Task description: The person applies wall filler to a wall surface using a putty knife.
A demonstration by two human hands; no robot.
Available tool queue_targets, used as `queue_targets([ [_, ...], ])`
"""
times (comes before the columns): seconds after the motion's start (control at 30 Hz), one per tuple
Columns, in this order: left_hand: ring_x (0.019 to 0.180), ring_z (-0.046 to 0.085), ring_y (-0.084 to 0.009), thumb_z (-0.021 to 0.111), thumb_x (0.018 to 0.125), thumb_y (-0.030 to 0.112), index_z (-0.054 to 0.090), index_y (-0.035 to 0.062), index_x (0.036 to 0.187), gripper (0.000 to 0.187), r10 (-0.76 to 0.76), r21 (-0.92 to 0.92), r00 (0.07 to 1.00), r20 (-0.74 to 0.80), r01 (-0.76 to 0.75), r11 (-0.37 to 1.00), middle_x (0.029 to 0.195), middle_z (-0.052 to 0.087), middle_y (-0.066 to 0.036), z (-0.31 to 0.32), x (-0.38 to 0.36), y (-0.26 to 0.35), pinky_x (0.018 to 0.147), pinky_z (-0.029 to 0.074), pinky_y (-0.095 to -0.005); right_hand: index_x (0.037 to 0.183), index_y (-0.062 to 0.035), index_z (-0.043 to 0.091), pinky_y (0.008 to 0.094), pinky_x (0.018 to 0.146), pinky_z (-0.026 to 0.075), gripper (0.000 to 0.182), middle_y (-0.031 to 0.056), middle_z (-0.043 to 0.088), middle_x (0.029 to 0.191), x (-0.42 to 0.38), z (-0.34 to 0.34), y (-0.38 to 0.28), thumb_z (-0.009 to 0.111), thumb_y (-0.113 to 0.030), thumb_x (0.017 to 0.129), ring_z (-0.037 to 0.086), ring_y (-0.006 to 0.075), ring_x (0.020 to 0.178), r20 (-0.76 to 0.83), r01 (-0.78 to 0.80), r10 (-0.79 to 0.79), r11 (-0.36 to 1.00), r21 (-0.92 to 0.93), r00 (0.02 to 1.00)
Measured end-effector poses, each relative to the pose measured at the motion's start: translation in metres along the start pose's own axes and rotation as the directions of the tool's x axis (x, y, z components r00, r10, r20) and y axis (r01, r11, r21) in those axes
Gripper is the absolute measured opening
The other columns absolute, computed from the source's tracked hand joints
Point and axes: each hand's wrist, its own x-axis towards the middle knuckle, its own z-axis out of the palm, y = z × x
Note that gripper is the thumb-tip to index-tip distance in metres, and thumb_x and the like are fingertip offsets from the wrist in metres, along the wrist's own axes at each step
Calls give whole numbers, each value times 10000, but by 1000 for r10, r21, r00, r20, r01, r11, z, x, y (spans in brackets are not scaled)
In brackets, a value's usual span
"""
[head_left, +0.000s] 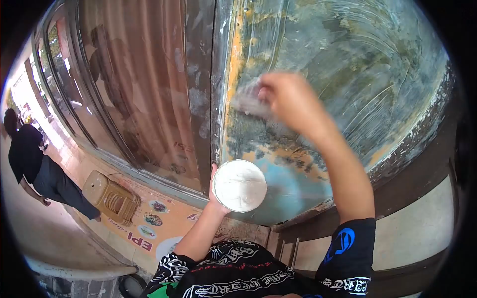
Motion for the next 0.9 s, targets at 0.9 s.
queue_targets([
  [0.9,1326,465,-433,349,891,784,454,65,1454,920,-76,-43,996,-44,75,996,1468,469,-212,-36,-35,4,1076,374,-616,886,28,688,467,808,543,126,243,677,939,-9,30,-4,592,23,805,678,375,930,219,88,-47,979,-182,975],
])
